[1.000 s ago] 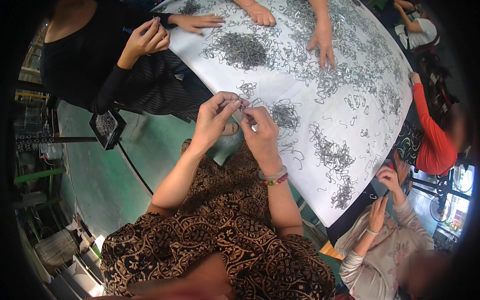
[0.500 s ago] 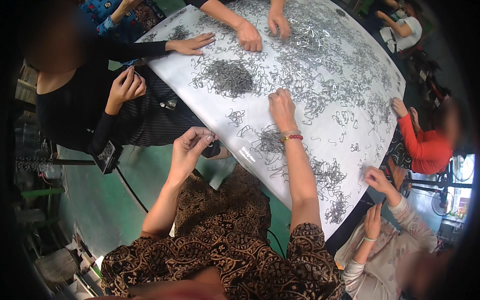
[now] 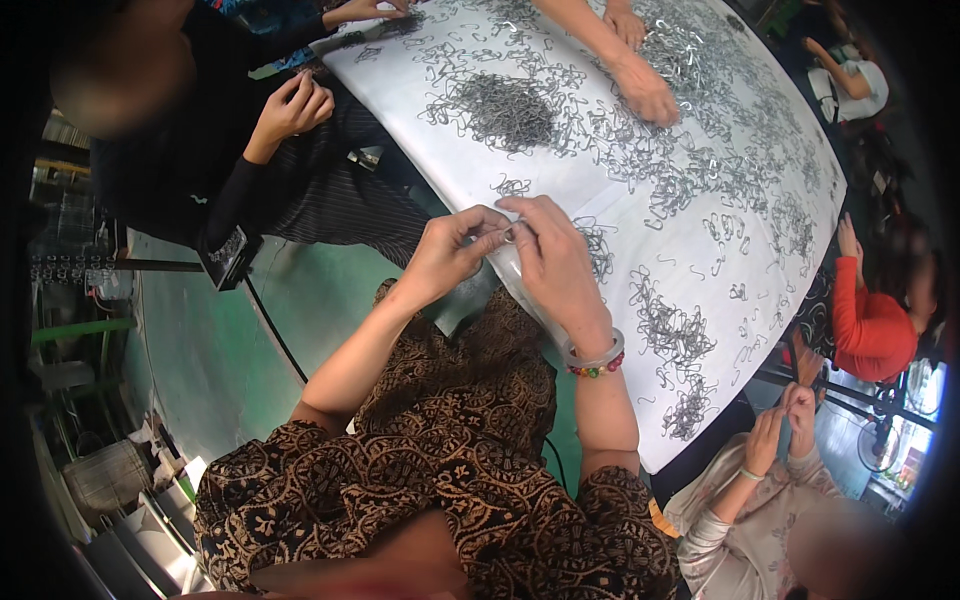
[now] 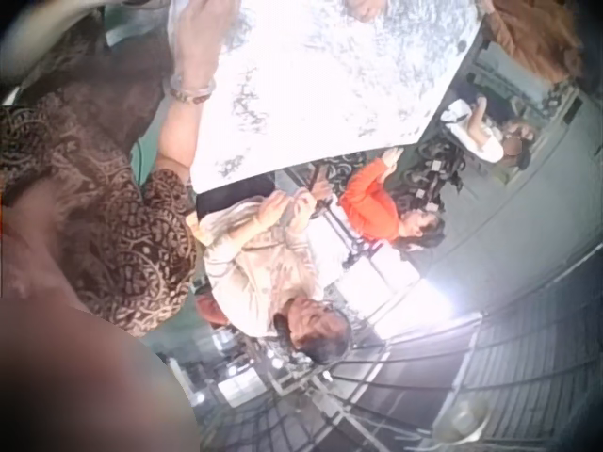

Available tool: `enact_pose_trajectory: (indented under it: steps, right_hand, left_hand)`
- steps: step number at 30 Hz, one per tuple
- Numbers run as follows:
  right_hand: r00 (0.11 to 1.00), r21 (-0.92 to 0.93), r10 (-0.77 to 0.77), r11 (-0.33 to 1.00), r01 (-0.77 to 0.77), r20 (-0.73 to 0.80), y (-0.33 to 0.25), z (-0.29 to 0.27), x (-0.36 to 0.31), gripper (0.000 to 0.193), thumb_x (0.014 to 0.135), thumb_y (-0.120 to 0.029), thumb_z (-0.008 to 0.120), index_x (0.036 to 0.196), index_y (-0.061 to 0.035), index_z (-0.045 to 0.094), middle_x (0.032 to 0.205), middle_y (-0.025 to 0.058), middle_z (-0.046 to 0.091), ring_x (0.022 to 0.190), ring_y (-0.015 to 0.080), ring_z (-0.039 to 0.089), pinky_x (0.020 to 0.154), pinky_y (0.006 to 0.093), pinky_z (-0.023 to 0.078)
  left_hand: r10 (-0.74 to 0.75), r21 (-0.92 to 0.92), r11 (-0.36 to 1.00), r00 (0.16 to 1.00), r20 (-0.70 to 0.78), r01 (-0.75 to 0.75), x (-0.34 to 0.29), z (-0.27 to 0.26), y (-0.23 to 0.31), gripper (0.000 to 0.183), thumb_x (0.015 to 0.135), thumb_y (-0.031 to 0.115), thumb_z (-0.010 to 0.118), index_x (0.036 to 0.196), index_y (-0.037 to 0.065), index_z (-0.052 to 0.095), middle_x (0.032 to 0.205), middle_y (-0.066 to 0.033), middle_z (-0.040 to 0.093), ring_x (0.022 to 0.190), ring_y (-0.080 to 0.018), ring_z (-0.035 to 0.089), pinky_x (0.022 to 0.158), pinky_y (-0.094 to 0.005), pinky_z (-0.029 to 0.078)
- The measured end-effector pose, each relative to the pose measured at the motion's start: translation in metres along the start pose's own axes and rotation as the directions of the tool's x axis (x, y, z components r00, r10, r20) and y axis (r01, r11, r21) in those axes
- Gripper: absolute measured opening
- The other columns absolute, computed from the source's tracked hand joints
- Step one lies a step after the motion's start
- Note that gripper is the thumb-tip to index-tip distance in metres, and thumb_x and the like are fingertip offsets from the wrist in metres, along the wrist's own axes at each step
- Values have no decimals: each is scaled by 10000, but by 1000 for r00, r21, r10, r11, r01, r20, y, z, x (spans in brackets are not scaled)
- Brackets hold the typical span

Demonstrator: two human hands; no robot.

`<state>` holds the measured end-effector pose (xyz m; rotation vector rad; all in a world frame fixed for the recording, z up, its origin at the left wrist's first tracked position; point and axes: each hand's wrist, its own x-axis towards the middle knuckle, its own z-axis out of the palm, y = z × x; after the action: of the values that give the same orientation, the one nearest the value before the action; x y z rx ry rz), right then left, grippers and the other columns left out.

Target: The person sits at a table with several others and repeatedly picks up small metal paperclips, linking them together by hand to form chains. The person occasionally lifts the assembled chain to check its length before continuing to add more clips.

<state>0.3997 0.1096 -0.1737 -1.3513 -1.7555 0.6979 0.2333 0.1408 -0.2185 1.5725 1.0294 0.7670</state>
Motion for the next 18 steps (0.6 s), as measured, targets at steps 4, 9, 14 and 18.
enact_pose_trajectory:
  steps: [4,9,14,18]
  right_hand:
    - [990,13,139,990,-139,-40,-4,-4,2,360,885,31,582,1230,-71,592,799,27,614,636,63,539,561,237,448]
    - [967,250,193,957,-148,-165,-4,2,-6,290,840,53,664,1126,18,629,822,59,677,669,85,610,613,217,514]
    - [947,290,175,953,-93,-268,-6,-7,-9,131,810,57,704,939,57,680,815,56,687,676,90,624,631,207,511]
    - [939,104,70,994,-37,-335,-9,-25,-9,90,773,73,721,856,50,693,768,47,661,662,87,582,624,206,467]
  left_hand:
    - [159,73,985,987,-9,-158,-6,-3,9,170,916,123,647,1021,-10,661,848,-101,703,773,-119,641,693,-286,496]
    - [109,14,994,994,-15,-109,-13,-5,10,167,897,87,656,1039,-2,667,900,-104,712,819,-153,664,734,-297,510]
    - [166,-224,952,965,-201,-210,4,-1,5,215,871,82,681,1080,33,683,1000,-113,708,929,-176,661,790,-303,516]
    - [253,283,933,964,-85,-220,68,-21,-13,179,885,111,649,1034,31,710,967,-114,698,938,-194,633,807,-297,499]
